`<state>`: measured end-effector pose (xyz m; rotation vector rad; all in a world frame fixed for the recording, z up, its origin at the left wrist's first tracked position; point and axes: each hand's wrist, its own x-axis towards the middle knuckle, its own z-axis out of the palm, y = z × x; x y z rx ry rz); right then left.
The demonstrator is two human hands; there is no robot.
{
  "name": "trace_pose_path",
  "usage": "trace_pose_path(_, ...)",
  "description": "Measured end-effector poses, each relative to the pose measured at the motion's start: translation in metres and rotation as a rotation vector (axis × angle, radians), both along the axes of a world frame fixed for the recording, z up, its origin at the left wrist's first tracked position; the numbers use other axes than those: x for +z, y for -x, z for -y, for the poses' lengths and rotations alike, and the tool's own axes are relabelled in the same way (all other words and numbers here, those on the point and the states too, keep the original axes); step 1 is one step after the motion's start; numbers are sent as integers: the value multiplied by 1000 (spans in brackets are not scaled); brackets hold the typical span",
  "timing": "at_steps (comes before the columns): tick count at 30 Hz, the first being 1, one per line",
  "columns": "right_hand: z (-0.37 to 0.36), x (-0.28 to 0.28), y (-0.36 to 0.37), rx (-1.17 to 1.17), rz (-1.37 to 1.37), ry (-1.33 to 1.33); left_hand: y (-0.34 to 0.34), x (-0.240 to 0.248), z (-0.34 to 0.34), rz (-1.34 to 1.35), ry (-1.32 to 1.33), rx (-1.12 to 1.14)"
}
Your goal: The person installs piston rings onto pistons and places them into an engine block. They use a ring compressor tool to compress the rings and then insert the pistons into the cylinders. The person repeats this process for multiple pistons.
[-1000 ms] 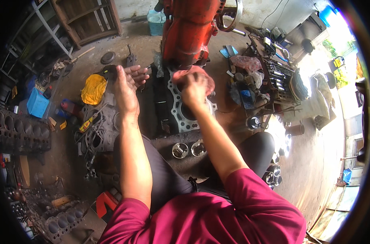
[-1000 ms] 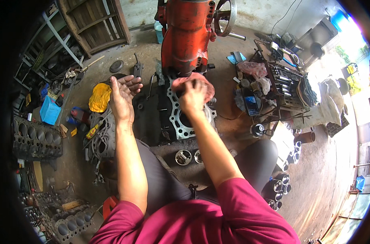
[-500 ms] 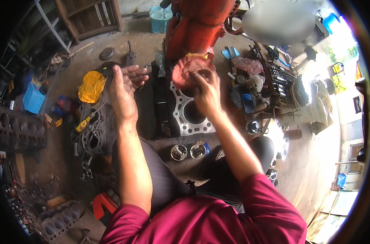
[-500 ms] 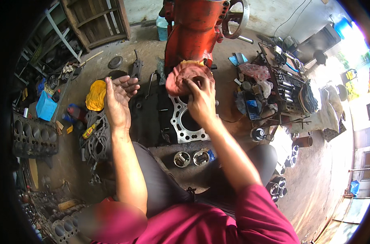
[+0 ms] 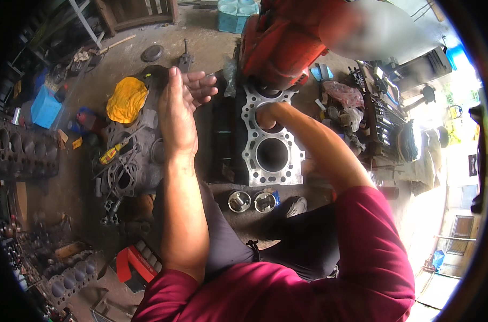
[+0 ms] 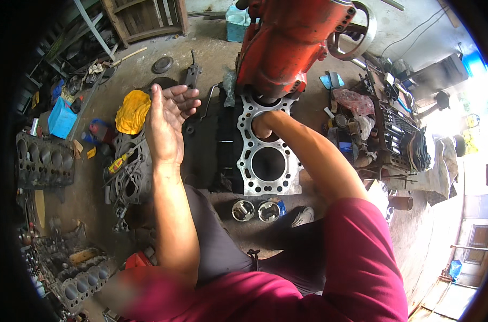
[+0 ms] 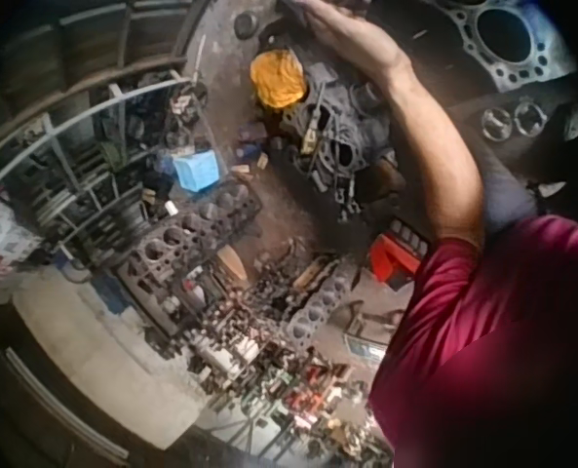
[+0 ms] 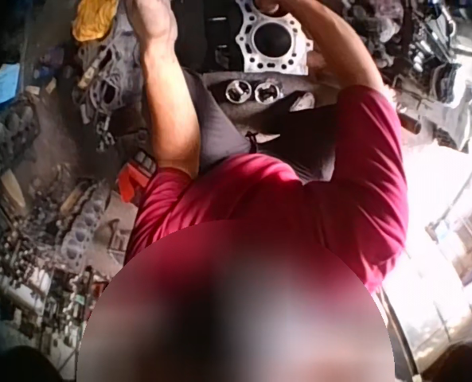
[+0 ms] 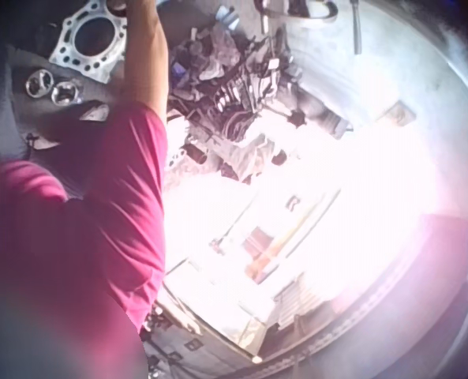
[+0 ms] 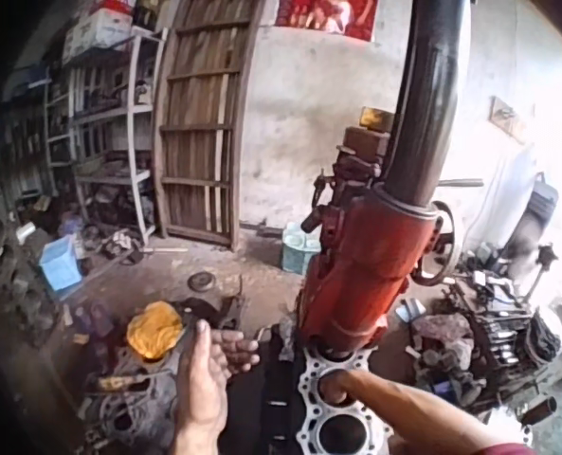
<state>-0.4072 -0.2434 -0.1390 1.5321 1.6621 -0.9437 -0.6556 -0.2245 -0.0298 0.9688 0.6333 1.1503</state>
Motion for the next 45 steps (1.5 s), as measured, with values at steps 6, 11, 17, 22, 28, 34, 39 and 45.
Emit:
trace_pose_path(6,-3,-27,4,76,37,64,3,-1,-11,1,23,13)
trace_pose_path(11,-8,-26,10,171,63,117,7,-4,-16,-42,15,-35)
trace_pose_path(17,-10,60,4,314,15,89,22,-2,-16,-14,63,-30)
trace_pose_path(22,68,178,-24,-169,-324,-334,29,1,-6,-53,30,-45)
trace_pose_path(28,185,289,-11,-429,106,-1281,33,5,9,-128,-9,-37)
trace_pose_path(34,310,219,37,-534,219,-2180,19,-1,25,-329,-156,-42)
trace_pose_path(39,326,36,121,-437,-247,-532,-12,-20,34,-531,-337,-154)
trace_pose_path(45,339,45,95,-652,-694,-889,-71,-43,54,-892,-460,-589)
